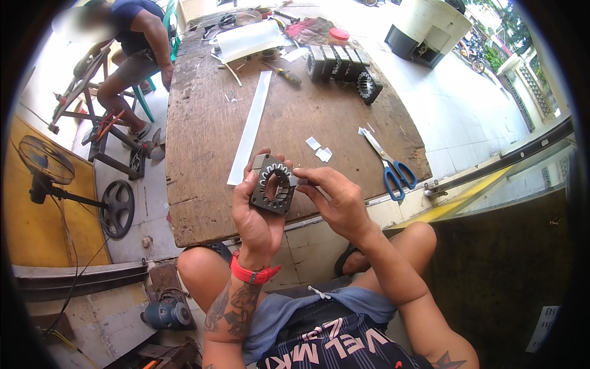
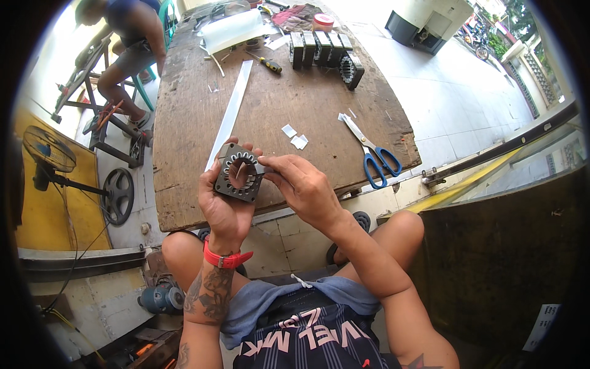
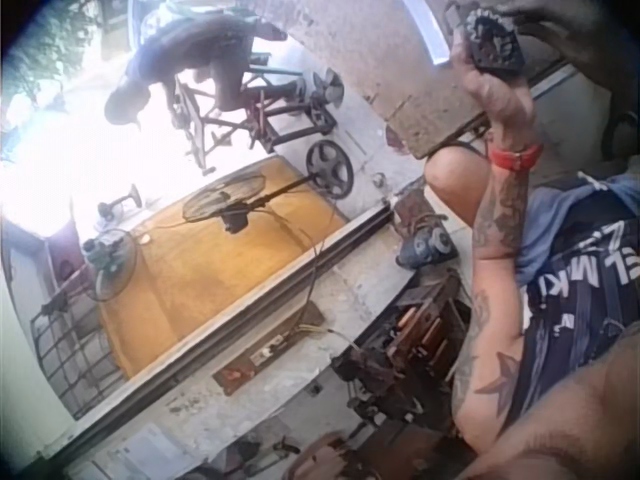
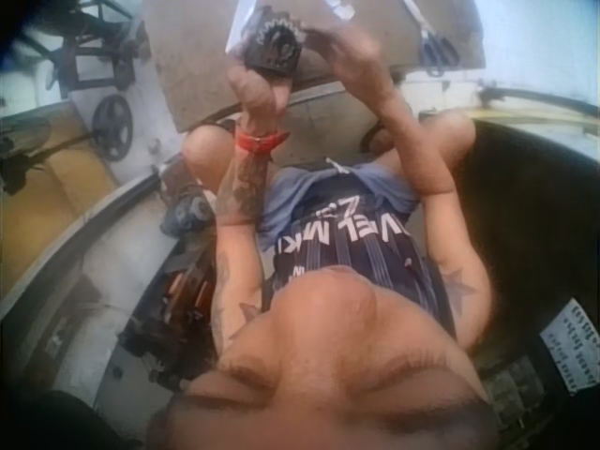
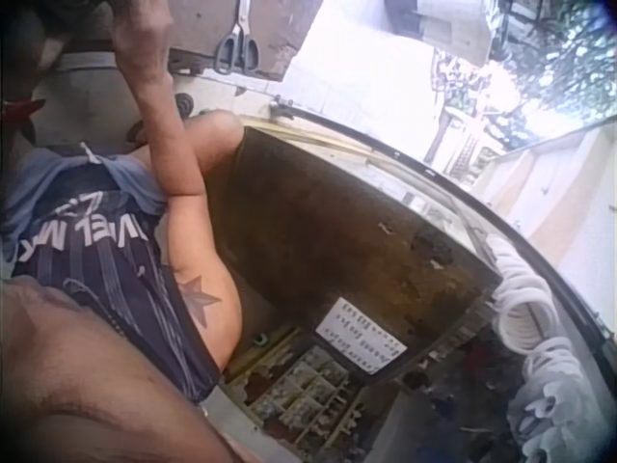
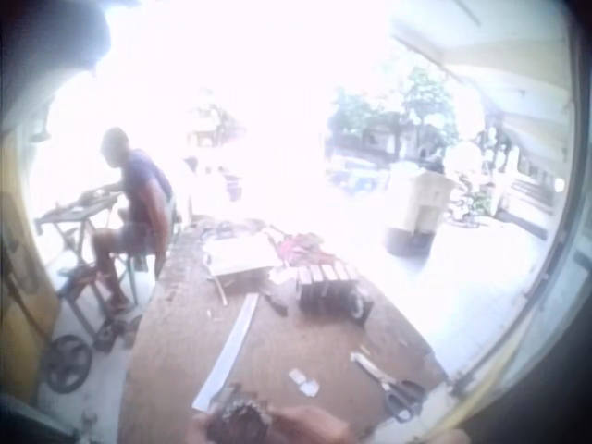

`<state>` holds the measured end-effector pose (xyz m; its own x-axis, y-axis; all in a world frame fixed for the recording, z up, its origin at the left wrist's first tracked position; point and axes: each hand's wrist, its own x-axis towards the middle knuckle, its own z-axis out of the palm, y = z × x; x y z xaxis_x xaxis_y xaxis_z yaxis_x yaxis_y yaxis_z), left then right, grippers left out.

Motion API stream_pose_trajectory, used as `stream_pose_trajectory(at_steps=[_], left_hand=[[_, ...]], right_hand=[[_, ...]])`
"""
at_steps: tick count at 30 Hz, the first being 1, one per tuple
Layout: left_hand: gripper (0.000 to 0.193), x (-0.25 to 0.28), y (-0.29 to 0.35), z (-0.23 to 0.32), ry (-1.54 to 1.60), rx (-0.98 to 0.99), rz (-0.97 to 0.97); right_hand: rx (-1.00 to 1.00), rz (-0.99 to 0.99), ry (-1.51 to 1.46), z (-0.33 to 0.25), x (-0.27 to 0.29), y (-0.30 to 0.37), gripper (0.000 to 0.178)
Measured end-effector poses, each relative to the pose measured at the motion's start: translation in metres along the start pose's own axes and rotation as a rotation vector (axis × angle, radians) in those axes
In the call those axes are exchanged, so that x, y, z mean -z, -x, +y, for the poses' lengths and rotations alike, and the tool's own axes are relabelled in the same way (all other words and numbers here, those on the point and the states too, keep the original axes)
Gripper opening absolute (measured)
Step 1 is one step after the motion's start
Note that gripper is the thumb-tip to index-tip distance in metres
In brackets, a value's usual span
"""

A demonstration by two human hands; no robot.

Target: The person cuts small rectangular pieces from a white strip using scissors and inserts them into the slots of a motor stator. The person repeats this process multiple times, placing the cut pieces into the stator slots.

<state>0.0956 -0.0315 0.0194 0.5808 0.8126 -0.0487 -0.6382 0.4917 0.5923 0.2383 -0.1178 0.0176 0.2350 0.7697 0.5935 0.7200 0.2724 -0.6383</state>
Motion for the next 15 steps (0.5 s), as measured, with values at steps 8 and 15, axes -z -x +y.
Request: stream_pose_trajectory(at_steps=[8, 15], left_hand=[[0.054, -0.0051, 0.0022, -0.0026, -0.051, -0.027, 0.003], [0.053, -0.0036, 0.0036, -0.0034, -0.172, -0.077, 0.0]], right_hand=[[0.181, 0.041, 0.277, 0.0022, 0.0045, -0.0027, 0.029], [0.204, -0.128, 0.396, -0.0063, 0.0037, 0.0011, 0.036]])
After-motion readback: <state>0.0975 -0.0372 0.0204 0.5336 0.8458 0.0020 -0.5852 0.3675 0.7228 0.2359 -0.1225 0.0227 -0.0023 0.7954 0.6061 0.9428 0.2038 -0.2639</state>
